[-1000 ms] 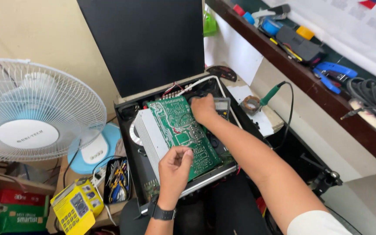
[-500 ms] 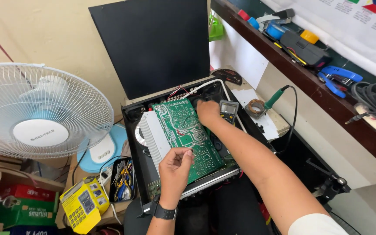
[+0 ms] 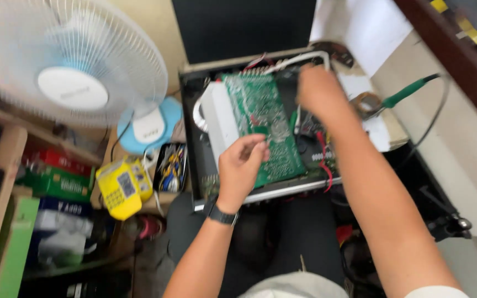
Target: The person examines a green circuit board using a magnifying glass and a multimeter. They then use pliers to strip the insulation from a red wire and insert the exposed end into a component on the board. Finally, they flip the board over to inspect the other side.
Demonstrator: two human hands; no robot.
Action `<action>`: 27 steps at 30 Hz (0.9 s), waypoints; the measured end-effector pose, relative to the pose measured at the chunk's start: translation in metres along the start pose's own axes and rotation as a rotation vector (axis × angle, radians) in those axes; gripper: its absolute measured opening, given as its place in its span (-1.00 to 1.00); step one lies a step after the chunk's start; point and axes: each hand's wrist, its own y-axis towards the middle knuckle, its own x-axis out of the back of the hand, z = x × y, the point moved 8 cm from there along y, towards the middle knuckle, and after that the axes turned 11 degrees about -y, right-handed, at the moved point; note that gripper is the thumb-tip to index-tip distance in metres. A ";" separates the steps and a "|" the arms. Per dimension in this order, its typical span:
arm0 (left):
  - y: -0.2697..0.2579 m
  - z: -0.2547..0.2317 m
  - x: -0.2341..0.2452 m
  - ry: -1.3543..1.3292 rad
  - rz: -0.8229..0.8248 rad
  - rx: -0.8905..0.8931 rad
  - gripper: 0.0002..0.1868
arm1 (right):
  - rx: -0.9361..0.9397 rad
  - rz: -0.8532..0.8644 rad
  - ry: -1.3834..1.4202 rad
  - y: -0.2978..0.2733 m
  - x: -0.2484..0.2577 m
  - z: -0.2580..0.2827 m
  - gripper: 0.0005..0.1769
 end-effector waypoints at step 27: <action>0.013 0.016 -0.006 -0.098 0.114 -0.091 -0.76 | 0.102 -0.753 0.825 -0.193 0.003 -0.006 -0.73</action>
